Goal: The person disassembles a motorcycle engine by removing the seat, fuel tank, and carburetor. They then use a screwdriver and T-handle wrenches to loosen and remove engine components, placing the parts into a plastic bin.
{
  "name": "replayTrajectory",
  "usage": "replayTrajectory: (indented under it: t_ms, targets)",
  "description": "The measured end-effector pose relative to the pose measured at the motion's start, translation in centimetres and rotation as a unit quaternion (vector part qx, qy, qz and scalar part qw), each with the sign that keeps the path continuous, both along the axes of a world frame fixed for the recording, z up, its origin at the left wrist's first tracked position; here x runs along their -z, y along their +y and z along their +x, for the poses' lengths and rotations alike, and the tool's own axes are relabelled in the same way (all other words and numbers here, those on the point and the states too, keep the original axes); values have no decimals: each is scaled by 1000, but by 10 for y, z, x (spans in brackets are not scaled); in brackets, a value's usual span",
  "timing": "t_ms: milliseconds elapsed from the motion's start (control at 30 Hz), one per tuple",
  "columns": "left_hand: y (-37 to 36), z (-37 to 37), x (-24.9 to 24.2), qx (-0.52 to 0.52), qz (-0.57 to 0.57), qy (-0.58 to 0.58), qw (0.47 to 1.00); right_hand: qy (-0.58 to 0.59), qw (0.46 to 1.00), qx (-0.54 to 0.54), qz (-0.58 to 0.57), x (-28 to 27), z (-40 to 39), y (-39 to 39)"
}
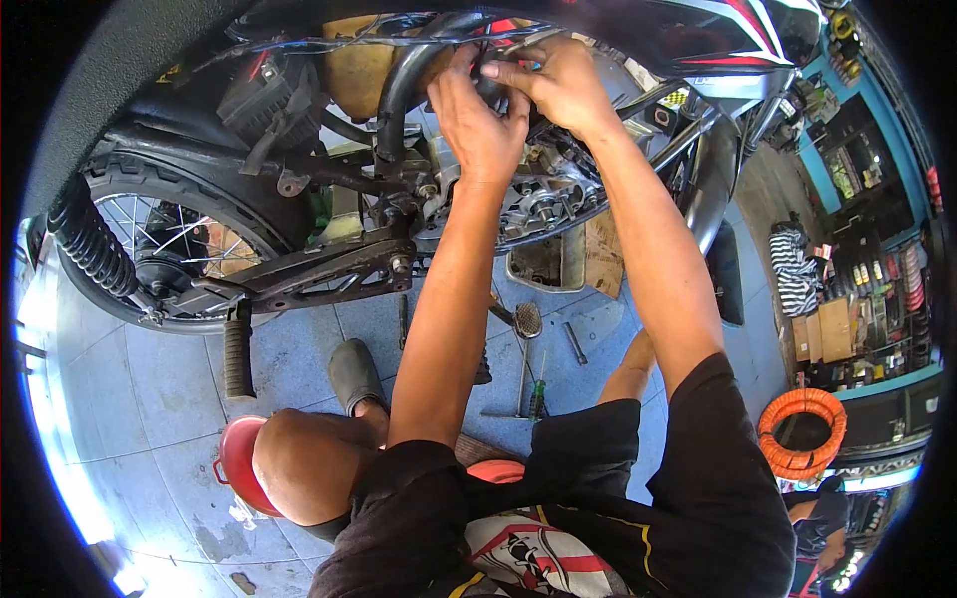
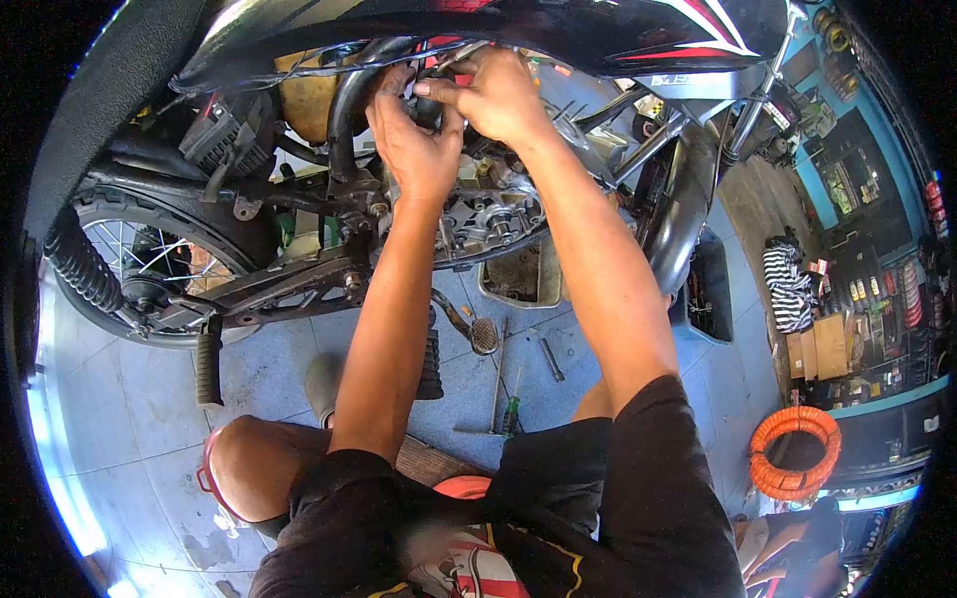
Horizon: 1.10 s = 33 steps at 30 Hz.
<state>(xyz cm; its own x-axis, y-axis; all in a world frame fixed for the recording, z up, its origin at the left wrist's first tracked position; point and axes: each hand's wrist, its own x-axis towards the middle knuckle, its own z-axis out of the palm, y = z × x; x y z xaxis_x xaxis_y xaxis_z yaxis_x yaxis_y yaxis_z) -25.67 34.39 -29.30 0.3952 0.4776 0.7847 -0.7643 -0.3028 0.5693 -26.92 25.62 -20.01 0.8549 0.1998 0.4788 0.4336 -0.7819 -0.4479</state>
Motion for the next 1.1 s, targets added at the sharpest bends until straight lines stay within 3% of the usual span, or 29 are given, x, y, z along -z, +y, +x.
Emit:
replayTrajectory:
  t_ms: [133,233,367,500,567,867,967,1033,1100]
  targets:
    - [-1,0,-4,16,-18,27,999,7,998,-26,56,-1,-5,3]
    - [0,-4,-5,26,-38,53,998,94,971,4,220,-3,-5,1]
    - [-4,1,-5,17,-54,47,997,25,969,5,245,5,8,3]
    - [-1,1,-5,-20,-16,31,999,76,960,44,264,4,11,1]
    - [0,2,-7,-26,-7,26,999,98,951,-14,294,6,6,0]
    - [-4,7,-2,1,-71,3,997,126,960,-68,242,1,-5,3]
    - [-3,4,-3,1,-57,6,998,94,969,-65,221,3,-3,2]
    - [-2,2,-2,-15,-28,3,999,-24,992,-42,114,8,3,1]
    - [-2,2,-5,-41,-20,2,999,-17,995,-11,99,7,3,1]
